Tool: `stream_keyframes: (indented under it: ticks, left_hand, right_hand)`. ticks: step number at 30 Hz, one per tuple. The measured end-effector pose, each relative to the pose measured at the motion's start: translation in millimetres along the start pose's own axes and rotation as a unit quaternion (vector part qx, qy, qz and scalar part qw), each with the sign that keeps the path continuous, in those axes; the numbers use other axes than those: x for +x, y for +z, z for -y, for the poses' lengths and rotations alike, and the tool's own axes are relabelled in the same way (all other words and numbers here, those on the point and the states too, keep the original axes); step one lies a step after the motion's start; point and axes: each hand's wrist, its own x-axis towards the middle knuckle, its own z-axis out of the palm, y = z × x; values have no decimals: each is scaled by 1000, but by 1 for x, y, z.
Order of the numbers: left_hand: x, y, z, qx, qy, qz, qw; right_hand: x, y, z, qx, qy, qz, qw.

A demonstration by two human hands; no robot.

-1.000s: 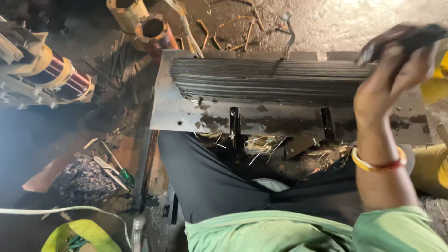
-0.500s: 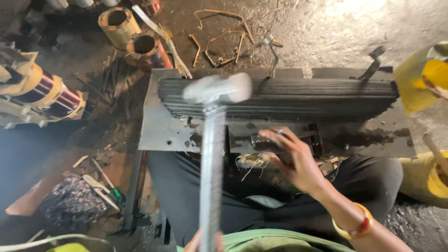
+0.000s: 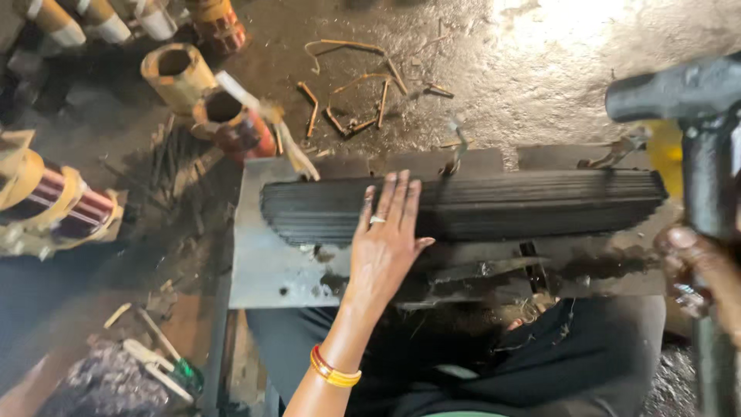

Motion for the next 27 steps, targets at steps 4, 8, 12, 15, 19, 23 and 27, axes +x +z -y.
stream_keyframes:
  ticks: [4,8,12,15,19,23,27]
  left_hand:
    - [2,34,11,-24,-14,-7,1000]
    - [-8,42,18,-72,-34,-6,997]
    - [-8,43,25,-89,-30,-24,995]
    - [-6,48,22,-102,-42,-35,993]
    - [-4,52,20,-97,-51,-45,993]
    - [-4,55,20,-94,-46,-62,993]
    - [-7,57,19,-89,-58,-40,994]
  right_hand:
    - [18,14,22,-55,-109,15,992]
    - [27,56,49,-296,29,191,935]
    - [41,57,54,-192,-31,195,961]
    - [46,54,51,-181,19,116,976]
    - [58,69,52,-198,29,181,963]
    - [65,52,60,-227,26,246,942]
    - [53,48,64,-160,2,136,978]
